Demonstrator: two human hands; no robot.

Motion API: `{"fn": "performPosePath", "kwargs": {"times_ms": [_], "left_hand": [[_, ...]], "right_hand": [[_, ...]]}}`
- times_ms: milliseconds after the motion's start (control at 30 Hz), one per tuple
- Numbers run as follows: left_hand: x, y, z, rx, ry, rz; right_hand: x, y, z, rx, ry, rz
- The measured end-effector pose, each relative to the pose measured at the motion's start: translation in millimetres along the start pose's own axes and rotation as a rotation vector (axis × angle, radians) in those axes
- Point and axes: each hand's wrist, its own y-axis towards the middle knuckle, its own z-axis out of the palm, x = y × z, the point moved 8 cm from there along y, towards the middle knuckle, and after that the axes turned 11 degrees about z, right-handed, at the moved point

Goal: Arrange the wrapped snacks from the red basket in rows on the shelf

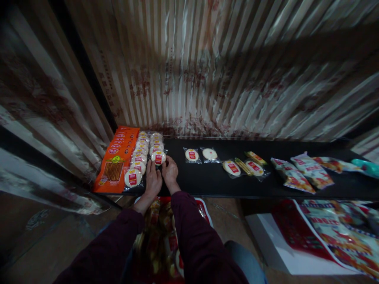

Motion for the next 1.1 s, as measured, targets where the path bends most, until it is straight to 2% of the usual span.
{"fn": "performPosePath", "kwargs": {"times_ms": [267, 667, 867, 1100], "left_hand": [[5.6, -0.5, 10.3, 0.05, 0.011, 0.026], [0.0, 1.8, 12.8, 0.123, 0.031, 0.094], [-5.4, 4.4, 14.7, 0.14, 0.053, 0.139], [-3.4, 6.7, 17.5, 0.157, 0.065, 0.163]], "right_hand": [[0.5, 4.9, 6.3, 0.023, -0.044, -0.011], [1.0, 8.9, 11.1, 0.031, -0.063, -0.006], [1.7, 10.7, 8.2, -0.019, -0.07, -0.021], [4.9, 11.6, 11.2, 0.041, -0.147, 0.001]]}}
